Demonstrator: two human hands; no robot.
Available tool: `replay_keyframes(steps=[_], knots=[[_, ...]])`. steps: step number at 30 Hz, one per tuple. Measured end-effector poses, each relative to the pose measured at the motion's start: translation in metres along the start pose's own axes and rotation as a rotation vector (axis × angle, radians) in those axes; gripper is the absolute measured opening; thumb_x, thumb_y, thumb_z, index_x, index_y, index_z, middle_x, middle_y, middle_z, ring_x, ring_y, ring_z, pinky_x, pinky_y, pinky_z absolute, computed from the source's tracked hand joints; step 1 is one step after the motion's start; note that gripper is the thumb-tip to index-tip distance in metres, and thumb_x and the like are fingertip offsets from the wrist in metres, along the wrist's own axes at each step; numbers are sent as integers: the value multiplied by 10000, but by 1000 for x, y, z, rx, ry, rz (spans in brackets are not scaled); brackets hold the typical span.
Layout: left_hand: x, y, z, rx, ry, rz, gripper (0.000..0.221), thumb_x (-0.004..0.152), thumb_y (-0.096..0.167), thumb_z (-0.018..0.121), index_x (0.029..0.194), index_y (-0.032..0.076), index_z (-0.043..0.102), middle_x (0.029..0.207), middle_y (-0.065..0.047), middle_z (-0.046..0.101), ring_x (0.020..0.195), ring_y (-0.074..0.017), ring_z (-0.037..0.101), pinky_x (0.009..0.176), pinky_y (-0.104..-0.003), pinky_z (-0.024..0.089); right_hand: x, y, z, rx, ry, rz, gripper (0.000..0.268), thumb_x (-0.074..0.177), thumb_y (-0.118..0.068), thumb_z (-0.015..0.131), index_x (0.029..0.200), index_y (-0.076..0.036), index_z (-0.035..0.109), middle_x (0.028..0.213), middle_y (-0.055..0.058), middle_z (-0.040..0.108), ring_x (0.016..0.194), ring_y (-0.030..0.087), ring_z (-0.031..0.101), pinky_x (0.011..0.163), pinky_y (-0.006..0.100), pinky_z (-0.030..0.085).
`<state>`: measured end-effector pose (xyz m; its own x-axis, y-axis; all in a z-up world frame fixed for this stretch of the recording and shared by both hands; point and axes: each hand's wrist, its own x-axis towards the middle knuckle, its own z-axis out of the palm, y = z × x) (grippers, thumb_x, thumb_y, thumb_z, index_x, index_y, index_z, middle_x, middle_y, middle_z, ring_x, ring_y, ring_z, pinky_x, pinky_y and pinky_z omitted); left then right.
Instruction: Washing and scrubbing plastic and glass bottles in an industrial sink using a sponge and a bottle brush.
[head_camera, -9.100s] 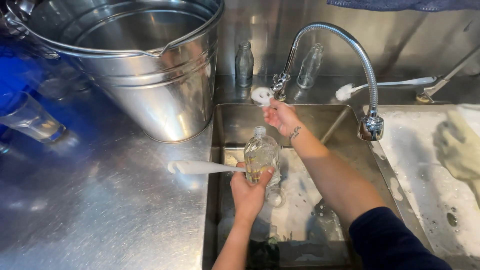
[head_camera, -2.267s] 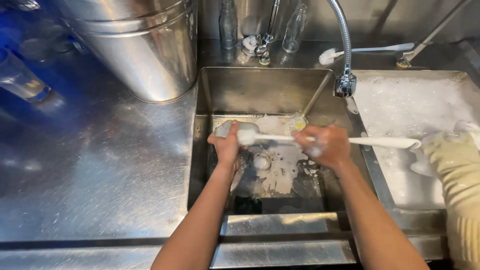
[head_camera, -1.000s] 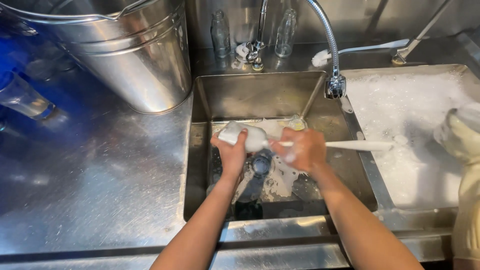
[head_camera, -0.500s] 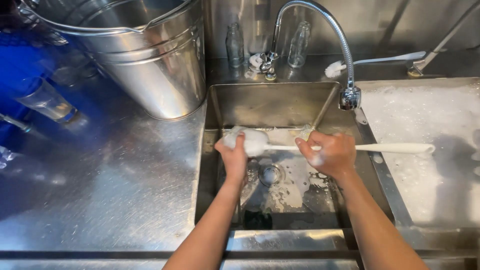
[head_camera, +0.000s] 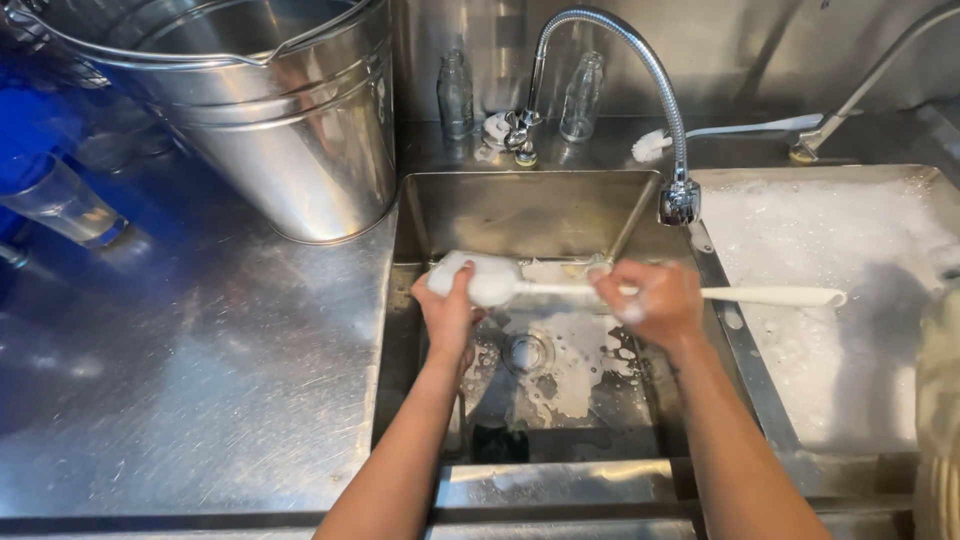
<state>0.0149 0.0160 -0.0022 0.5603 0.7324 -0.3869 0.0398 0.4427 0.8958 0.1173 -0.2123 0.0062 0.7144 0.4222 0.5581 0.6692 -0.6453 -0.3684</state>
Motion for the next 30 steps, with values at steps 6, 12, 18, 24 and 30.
replay_keyframes(steps=[6, 12, 18, 24, 30], knots=[[-33, 4, 13, -48, -59, 1, 711, 740, 312, 874, 1289, 102, 476, 1169, -234, 528, 842, -335, 664, 532, -405, 637, -10, -39, 11, 17, -70, 7, 370, 807, -526, 744, 637, -203, 680, 388, 61, 556, 380, 320, 568, 470, 374, 482], [-32, 13, 9, 23, -79, 61, 654, 794, 324, 837, 1272, 54, 481, 1175, -228, 514, 971, -309, 623, 632, -378, 625, -8, -2, 12, -13, 56, 33, 350, 791, -455, 817, 544, -275, 646, 374, 18, 484, 339, 235, 502, 442, 264, 415], [14, -3, -12, -118, -105, 31, 660, 832, 314, 825, 1339, 83, 470, 1284, -269, 474, 951, -297, 599, 739, -404, 643, -2, 18, -1, 19, -87, 206, 328, 865, -503, 733, 644, -264, 693, 429, 89, 528, 467, 343, 594, 517, 370, 475], [-24, 23, -5, -133, -264, 81, 582, 876, 224, 753, 1395, 90, 526, 1331, -272, 441, 1089, -332, 597, 746, -320, 652, -7, -25, 9, 107, -124, 193, 112, 758, -430, 807, 729, -327, 773, 458, 69, 591, 429, 270, 594, 528, 325, 507], [-28, 16, -2, -83, -317, 162, 363, 837, 288, 823, 1104, 92, 674, 1136, -103, 655, 914, -199, 670, 616, -284, 659, -10, -46, 6, 248, -69, 205, 225, 760, -407, 814, 611, -270, 715, 370, 43, 494, 359, 255, 457, 449, 303, 408]])
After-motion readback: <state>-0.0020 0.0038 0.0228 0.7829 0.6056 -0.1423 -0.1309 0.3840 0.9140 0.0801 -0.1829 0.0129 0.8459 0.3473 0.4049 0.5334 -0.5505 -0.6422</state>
